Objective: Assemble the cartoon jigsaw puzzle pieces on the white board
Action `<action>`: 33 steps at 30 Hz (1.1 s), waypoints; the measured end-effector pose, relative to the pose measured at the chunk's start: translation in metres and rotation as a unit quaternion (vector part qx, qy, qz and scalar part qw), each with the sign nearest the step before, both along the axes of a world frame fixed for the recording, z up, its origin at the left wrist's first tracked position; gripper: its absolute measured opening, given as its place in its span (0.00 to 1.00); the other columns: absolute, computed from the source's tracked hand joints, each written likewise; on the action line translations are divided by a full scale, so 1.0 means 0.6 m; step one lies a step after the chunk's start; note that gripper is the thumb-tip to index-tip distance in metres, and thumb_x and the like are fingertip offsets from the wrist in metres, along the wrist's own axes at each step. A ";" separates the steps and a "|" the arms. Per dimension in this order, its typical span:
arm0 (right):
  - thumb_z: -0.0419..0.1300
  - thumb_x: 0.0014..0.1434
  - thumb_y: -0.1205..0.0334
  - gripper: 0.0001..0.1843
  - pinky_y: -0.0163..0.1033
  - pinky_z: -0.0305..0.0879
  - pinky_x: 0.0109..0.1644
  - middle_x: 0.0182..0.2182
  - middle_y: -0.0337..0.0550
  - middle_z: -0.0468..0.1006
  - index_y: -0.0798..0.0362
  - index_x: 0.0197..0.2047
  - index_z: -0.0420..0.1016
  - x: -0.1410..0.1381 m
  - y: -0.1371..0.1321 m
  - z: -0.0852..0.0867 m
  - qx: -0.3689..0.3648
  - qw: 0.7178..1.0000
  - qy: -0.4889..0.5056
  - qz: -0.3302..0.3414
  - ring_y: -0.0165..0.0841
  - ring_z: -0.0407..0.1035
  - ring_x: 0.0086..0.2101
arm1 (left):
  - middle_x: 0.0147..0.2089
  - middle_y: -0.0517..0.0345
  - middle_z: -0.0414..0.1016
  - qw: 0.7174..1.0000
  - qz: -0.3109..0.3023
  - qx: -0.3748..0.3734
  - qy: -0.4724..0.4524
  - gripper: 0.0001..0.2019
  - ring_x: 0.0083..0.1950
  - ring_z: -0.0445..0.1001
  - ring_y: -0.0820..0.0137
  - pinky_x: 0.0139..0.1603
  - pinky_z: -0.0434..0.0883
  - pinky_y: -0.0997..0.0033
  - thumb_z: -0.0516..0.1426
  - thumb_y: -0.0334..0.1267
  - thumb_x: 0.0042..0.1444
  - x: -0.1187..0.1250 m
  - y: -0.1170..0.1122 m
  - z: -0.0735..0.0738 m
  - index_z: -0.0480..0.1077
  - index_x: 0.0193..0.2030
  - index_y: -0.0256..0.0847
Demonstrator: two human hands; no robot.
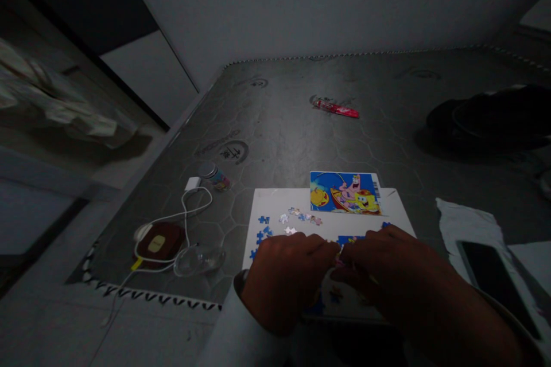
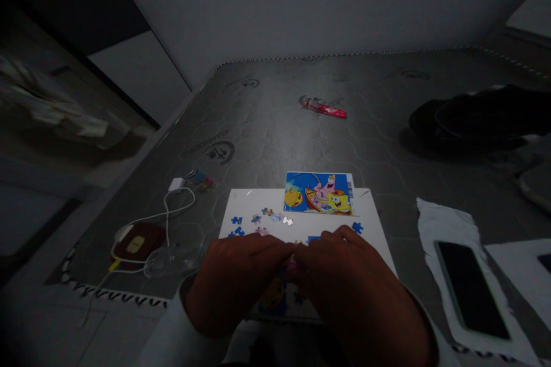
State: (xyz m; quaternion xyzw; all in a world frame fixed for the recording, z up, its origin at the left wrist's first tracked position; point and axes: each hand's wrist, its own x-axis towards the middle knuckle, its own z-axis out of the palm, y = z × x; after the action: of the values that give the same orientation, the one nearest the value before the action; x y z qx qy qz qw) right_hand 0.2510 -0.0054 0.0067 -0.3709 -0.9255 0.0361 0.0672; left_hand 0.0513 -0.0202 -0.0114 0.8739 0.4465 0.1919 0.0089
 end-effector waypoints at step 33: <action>0.65 0.59 0.68 0.10 0.39 0.55 0.30 0.23 0.32 0.76 0.47 0.28 0.72 0.002 0.002 0.002 -0.040 0.999 0.032 -0.015 0.32 0.69 0.25 | 0.28 0.69 0.78 1.000 0.000 0.007 -0.018 0.06 0.26 0.77 0.69 0.21 0.61 0.71 0.68 0.34 0.56 -0.004 0.001 0.003 0.75 0.36 0.46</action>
State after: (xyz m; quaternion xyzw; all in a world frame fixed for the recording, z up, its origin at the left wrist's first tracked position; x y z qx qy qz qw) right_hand 0.2524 -0.0044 0.0081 -0.3860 -0.9150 0.0841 0.0819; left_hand 0.0486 -0.0195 -0.0094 0.8702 0.4452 0.2107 0.0110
